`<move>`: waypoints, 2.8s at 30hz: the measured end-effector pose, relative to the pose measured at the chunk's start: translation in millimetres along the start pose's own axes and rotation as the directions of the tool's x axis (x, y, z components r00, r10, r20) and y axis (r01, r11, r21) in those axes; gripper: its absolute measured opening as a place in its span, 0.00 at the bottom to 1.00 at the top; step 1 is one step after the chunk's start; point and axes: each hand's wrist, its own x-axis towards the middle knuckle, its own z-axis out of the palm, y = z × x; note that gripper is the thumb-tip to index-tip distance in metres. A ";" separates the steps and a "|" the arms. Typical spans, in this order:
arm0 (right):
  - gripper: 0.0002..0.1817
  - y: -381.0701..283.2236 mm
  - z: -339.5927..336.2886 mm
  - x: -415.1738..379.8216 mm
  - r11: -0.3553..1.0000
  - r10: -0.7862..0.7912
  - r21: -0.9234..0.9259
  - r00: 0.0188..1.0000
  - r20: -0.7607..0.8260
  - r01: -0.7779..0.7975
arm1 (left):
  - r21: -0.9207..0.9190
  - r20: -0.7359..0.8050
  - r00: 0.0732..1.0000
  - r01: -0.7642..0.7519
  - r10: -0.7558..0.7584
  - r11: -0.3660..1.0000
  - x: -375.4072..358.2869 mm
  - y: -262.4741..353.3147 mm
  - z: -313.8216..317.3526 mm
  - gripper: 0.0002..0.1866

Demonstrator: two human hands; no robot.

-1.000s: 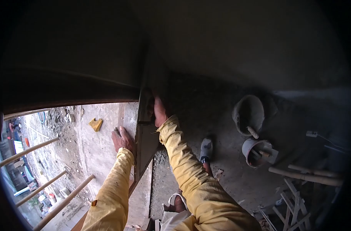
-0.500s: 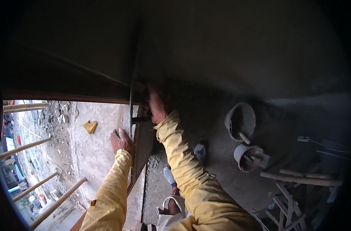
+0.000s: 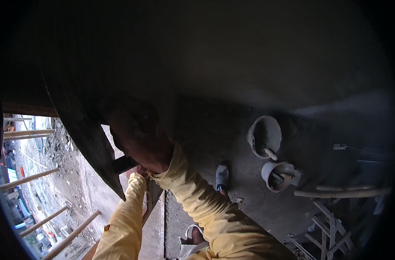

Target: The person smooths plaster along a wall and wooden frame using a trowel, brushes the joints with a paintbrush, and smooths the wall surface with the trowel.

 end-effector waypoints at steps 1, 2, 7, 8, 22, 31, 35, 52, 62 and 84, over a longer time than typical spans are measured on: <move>0.12 -1.6 -1.4 -6.3 0.997 0.004 0.073 0.998 0.055 -0.008 | 0.063 -0.015 0.999 -0.034 0.035 0.997 4.0 -4.1 1.6 0.31; 0.13 -3.1 -3.8 -12.7 0.990 0.003 0.143 0.994 0.110 -0.018 | 0.216 -0.036 0.991 -0.122 0.132 0.969 9.6 -10.7 2.7 0.31; 0.15 42.0 -56.3 -55.6 0.954 0.174 0.233 0.980 0.091 -0.191 | 0.482 -0.174 0.894 -0.288 0.412 0.828 42.2 -35.1 -0.4 0.31; 0.14 55.1 -74.5 -72.1 0.917 0.248 0.306 0.967 0.062 -0.255 | 0.460 -0.224 0.864 -0.314 0.450 0.831 43.8 -39.7 4.6 0.31; 0.14 186.3 -284.6 -205.8 0.872 0.441 0.230 0.490 -0.752 -0.431 | 0.470 -0.271 0.754 -0.439 0.598 0.766 52.5 -53.5 14.5 0.29; 0.12 207.9 -258.1 -169.8 0.872 0.451 0.422 0.743 -0.495 -0.248 | 0.436 -0.279 0.769 -0.432 0.575 0.789 45.4 -43.7 19.0 0.29; 0.11 182.2 -217.8 -146.4 0.898 0.397 0.371 0.797 -0.455 -0.235 | 0.442 -0.306 0.786 -0.382 0.537 0.812 36.8 -40.2 19.2 0.28; 0.18 133.7 -122.3 -96.0 0.888 0.356 0.364 0.921 -0.158 -0.281 | 0.447 -0.314 0.806 -0.341 0.502 0.827 36.1 -38.0 15.7 0.29; 0.13 171.8 -180.2 -148.5 0.737 0.478 0.647 0.826 -0.299 -0.193 | 0.456 -0.309 0.801 -0.348 0.512 0.819 34.8 -38.2 17.4 0.28; 0.20 156.7 -172.7 -123.6 0.267 0.313 0.902 0.916 0.251 -0.338 | 0.429 -0.254 0.789 -0.426 0.559 0.797 49.8 -47.5 16.6 0.29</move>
